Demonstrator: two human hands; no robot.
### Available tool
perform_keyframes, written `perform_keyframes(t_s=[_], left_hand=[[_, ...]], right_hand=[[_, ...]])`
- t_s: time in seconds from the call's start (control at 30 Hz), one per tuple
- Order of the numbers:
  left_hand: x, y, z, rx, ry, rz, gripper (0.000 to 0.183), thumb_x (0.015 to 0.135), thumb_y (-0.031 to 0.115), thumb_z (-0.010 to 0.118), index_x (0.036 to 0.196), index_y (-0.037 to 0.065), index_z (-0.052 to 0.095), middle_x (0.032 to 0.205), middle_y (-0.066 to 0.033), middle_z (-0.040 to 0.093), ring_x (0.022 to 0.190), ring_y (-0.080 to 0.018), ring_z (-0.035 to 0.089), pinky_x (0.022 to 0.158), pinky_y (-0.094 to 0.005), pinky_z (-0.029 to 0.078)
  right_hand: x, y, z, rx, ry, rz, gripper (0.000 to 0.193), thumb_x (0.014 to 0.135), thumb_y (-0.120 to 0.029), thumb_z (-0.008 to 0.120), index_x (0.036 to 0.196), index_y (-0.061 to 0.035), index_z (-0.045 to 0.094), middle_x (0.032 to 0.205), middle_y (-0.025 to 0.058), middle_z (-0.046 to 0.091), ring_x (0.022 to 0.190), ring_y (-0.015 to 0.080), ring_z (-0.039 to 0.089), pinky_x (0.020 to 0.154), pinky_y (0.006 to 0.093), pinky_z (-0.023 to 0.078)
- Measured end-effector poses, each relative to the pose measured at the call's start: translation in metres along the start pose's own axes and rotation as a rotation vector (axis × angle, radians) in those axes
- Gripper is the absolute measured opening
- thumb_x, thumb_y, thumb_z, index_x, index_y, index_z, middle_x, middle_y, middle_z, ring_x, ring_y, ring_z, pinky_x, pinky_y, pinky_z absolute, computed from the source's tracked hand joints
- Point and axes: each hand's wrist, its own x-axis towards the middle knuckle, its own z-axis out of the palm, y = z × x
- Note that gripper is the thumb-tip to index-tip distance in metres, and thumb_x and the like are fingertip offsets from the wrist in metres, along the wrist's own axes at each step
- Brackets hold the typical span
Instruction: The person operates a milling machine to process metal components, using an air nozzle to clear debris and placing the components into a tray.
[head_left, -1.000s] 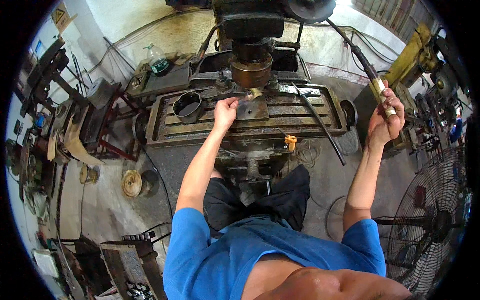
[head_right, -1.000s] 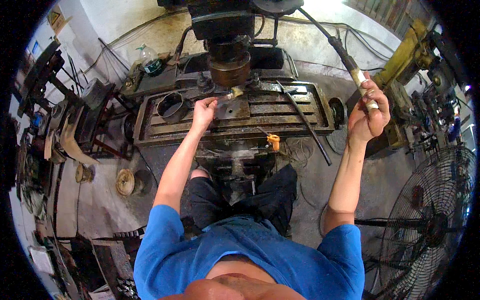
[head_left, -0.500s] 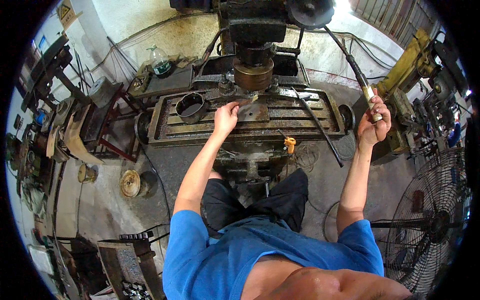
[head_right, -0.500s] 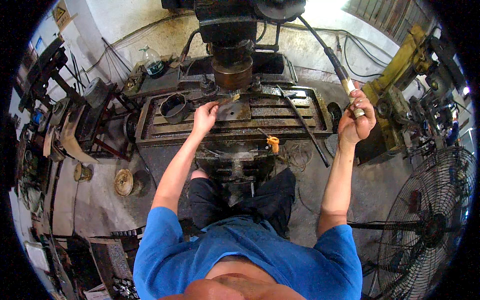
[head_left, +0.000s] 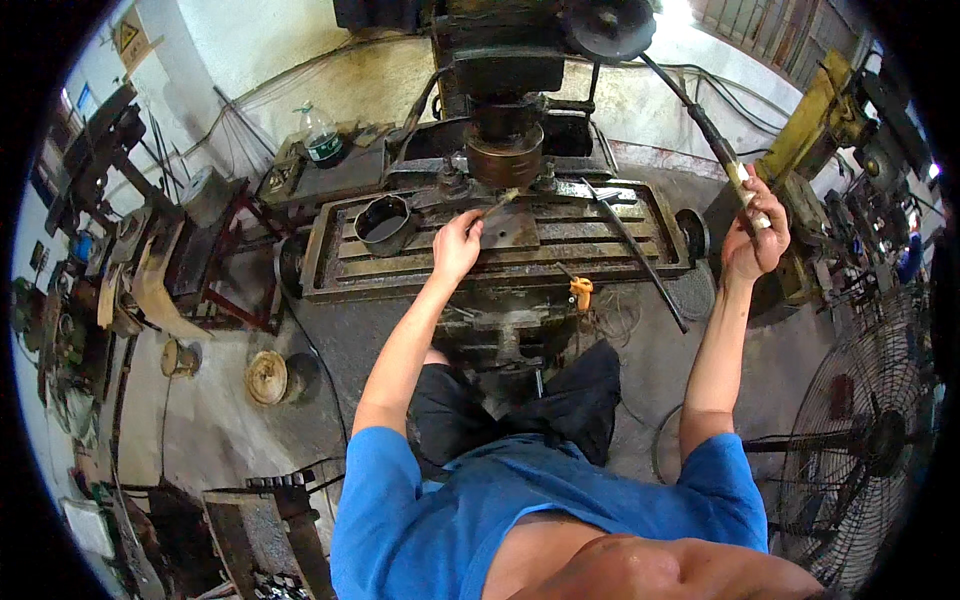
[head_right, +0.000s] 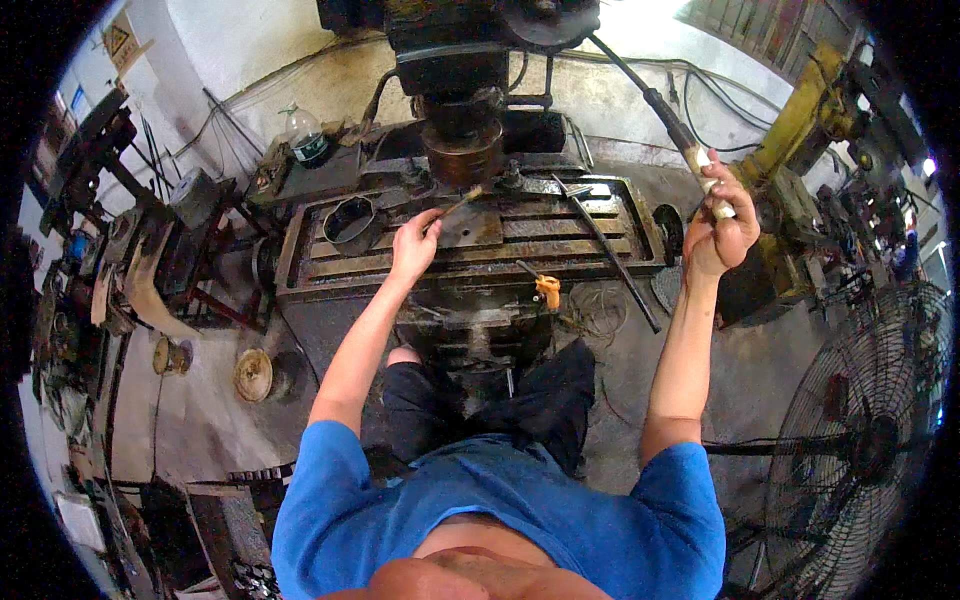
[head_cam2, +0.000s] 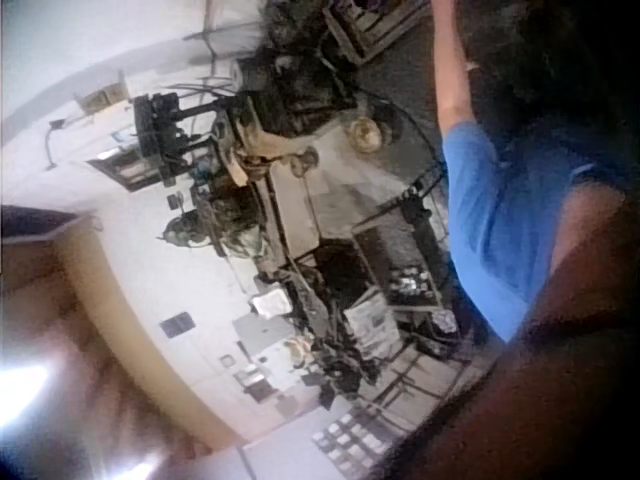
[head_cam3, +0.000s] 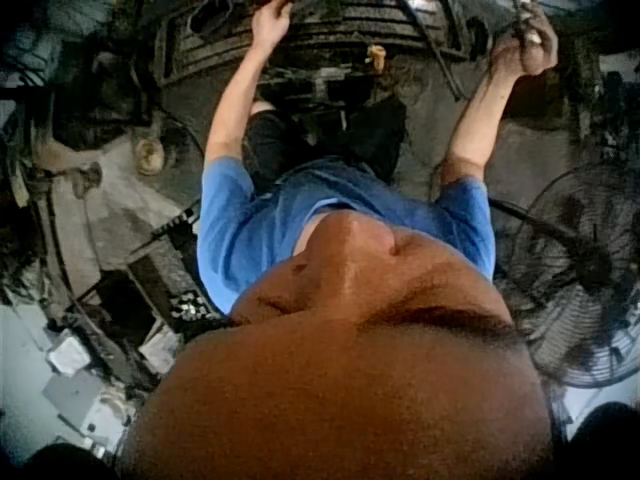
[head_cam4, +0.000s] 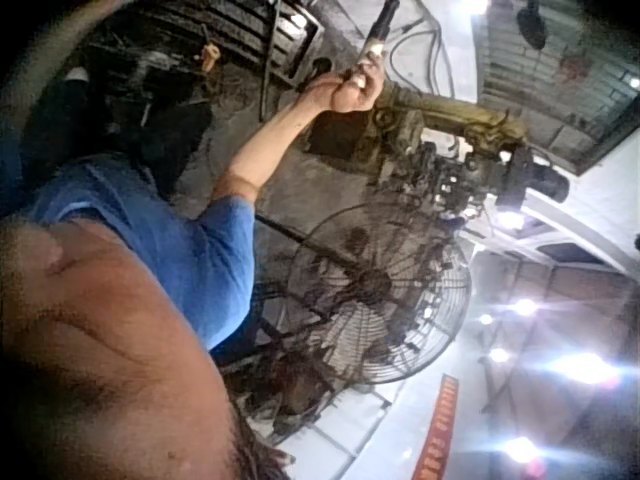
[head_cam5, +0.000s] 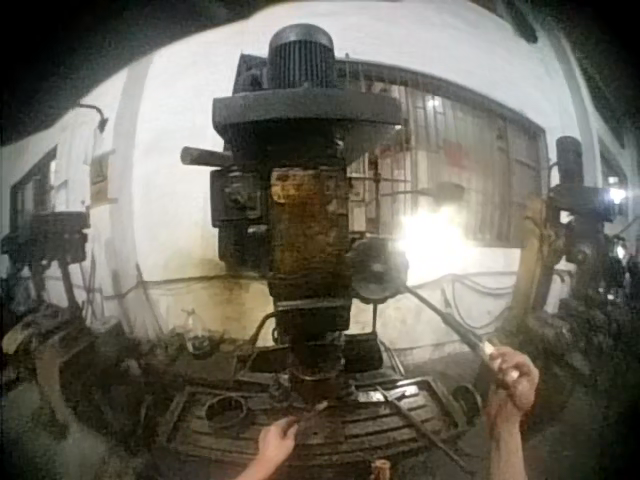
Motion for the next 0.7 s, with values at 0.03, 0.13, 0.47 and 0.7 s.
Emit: perform_keyframes(t_s=[0.03, 0.13, 0.47, 0.7], left_hand=[[0.000, 0.001, 0.000, 0.003, 0.000, 0.007, 0.026, 0.082, 0.015, 0.053, 0.104, 0.004, 0.059, 0.095, -0.0167, 0.062, 0.086, -0.0287, 0.061, 0.074, -0.0347, 0.046], [0.001, 0.003, 0.002, -0.018, -0.040, -0.039, 0.026, 0.082, 0.016, 0.052, 0.106, 0.005, 0.058, 0.099, -0.0168, 0.061, 0.091, -0.0296, 0.059, 0.077, -0.0352, 0.045], [0.006, -0.003, 0.017, -0.126, -0.012, -0.022, 0.024, 0.083, 0.013, 0.051, 0.104, 0.003, 0.058, 0.096, -0.0167, 0.061, 0.089, -0.0291, 0.060, 0.076, -0.0341, 0.045], [0.009, -0.016, 0.037, -0.352, 0.024, -0.146, 0.023, 0.085, 0.012, 0.050, 0.103, -0.001, 0.057, 0.087, -0.0174, 0.062, 0.078, -0.0273, 0.061, 0.069, -0.0352, 0.046]], right_hand=[[0.002, 0.000, 0.001, -0.008, -0.002, -0.004, 0.032, 0.053, -0.008, 0.040, 0.077, 0.0060, 0.056, 0.077, 0.0169, 0.056, 0.090, 0.0310, 0.055, 0.102, 0.0557, 0.021], [0.010, 0.002, -0.002, 0.005, -0.026, -0.036, 0.035, 0.047, -0.005, 0.037, 0.074, 0.0080, 0.055, 0.081, 0.0226, 0.057, 0.089, 0.0315, 0.056, 0.102, 0.0572, 0.020], [0.043, -0.003, 0.006, -0.144, -0.064, -0.139, 0.031, 0.051, -0.007, 0.040, 0.073, 0.0081, 0.056, 0.072, 0.0162, 0.055, 0.082, 0.0293, 0.057, 0.100, 0.0584, 0.022], [0.078, -0.008, -0.002, -0.170, -0.169, -0.169, 0.028, 0.058, -0.009, 0.042, 0.075, 0.0093, 0.056, 0.077, 0.0206, 0.058, 0.081, 0.0299, 0.058, 0.099, 0.0583, 0.026]])
